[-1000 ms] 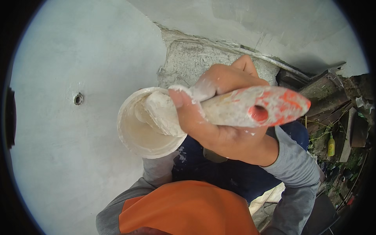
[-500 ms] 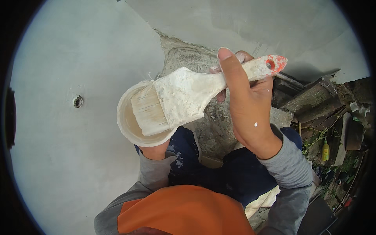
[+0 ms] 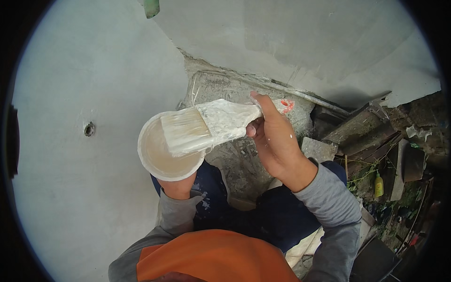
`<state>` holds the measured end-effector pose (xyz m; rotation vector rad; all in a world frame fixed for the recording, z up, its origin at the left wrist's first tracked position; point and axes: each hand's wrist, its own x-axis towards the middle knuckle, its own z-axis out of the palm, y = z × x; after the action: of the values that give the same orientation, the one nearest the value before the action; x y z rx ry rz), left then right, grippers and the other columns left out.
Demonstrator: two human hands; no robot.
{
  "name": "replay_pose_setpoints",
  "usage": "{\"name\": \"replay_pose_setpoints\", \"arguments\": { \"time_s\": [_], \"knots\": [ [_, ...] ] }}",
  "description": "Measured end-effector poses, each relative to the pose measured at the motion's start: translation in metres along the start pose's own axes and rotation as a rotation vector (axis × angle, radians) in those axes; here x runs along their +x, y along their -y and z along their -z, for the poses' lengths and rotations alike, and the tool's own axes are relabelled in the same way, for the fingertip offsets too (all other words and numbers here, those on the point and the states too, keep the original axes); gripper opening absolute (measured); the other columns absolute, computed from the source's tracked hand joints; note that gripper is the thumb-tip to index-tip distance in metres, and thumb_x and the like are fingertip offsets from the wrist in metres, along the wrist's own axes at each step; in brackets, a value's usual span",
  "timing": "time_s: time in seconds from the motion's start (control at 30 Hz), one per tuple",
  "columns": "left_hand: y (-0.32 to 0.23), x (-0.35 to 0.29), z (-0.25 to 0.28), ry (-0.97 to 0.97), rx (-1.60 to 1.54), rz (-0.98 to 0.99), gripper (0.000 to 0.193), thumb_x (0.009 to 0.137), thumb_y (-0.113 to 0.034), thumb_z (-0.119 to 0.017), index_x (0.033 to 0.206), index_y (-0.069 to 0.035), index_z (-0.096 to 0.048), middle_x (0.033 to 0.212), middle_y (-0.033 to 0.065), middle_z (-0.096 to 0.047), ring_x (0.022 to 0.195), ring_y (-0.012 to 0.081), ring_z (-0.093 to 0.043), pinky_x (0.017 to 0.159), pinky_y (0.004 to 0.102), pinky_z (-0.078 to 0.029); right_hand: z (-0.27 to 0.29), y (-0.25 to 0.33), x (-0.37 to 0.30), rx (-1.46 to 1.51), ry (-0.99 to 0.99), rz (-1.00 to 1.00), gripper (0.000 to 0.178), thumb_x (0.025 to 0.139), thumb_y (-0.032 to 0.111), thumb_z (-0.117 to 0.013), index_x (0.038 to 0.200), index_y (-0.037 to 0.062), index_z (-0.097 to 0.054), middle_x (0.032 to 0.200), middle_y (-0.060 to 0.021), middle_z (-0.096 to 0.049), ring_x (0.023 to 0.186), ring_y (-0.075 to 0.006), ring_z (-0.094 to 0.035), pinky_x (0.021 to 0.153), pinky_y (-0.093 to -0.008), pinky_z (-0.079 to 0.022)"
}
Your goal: Painting a concrete wall using a brush and a cup of white paint.
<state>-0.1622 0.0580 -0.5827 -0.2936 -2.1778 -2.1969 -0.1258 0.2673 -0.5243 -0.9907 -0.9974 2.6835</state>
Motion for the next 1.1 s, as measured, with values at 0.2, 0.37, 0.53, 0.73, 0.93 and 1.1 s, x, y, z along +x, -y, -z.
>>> {"name": "replay_pose_setpoints", "arguments": {
  "time_s": [0.2,0.37,0.53,0.73,0.93,1.1],
  "knots": [
    [-0.008,0.001,0.0,-0.031,-0.774,0.293,0.041,0.101,-0.026,-0.036,0.133,-0.003,-0.046,0.132,0.0142,-0.053,0.118,0.0282,-0.056,0.097,0.0444,-0.05,-0.001,0.007,0.003,0.168,0.009,-0.071,0.02,0.09,0.028,-0.064,0.088,0.0105,-0.054,0.065,0.0014,-0.049,0.056,-0.0103,-0.045,0.061,-0.0258,-0.039],
    [-0.021,0.006,-0.002,-0.127,-0.787,0.407,0.05,0.072,-0.013,-0.082,0.119,-0.009,-0.064,0.117,0.0086,-0.065,0.11,0.0254,-0.061,0.095,0.0366,-0.047,0.007,0.024,0.004,0.217,0.061,-0.026,0.018,0.09,0.025,-0.064,0.086,0.0121,-0.051,0.065,0.0018,-0.05,0.054,-0.0095,-0.045,0.057,-0.0267,-0.038],
    [-0.026,0.006,0.0,-0.098,-0.933,0.474,0.047,0.073,-0.013,-0.081,0.117,-0.01,-0.065,0.117,0.008,-0.065,0.11,0.0252,-0.061,0.095,0.0362,-0.047,0.018,0.037,0.013,0.271,0.053,0.052,0.019,0.09,0.025,-0.065,0.087,0.0138,-0.05,0.073,0.0003,-0.054,0.055,-0.0091,-0.045,0.057,-0.0268,-0.038],
    [-0.005,0.001,0.012,-0.076,-0.89,0.35,0.046,0.087,-0.023,-0.058,0.13,-0.006,-0.052,0.128,0.013,-0.057,0.115,0.0283,-0.059,0.096,0.0427,-0.05,0.012,0.057,0.031,0.103,-0.019,0.46,0.021,0.093,0.026,-0.063,0.087,0.0089,-0.054,0.076,0.0,-0.056,0.06,-0.01,-0.049,0.06,-0.0256,-0.042],
    [0.005,0.005,0.026,0.048,-0.867,0.226,0.045,0.094,-0.024,-0.052,0.134,-0.004,-0.046,0.13,0.0135,-0.056,0.115,0.0283,-0.057,0.099,0.0441,-0.048,-0.024,0.073,0.081,-0.658,0.044,1.229,0.022,0.09,0.021,-0.069,0.079,0.0047,-0.059,0.075,-0.0011,-0.06,0.065,-0.0111,-0.052,0.062,-0.0266,-0.043],
    [-0.018,0.017,0.008,0.087,-1.386,0.388,0.04,0.09,-0.029,-0.047,0.115,0.0,-0.06,0.116,0.0131,-0.064,0.11,0.0274,-0.059,0.096,0.0403,-0.046,-0.03,0.087,0.141,-1.586,0.195,1.828,0.015,0.077,0.016,-0.074,0.077,0.0114,-0.061,0.073,0.0005,-0.06,0.066,-0.019,-0.054,0.072,-0.0319,-0.043]
  ]
}}
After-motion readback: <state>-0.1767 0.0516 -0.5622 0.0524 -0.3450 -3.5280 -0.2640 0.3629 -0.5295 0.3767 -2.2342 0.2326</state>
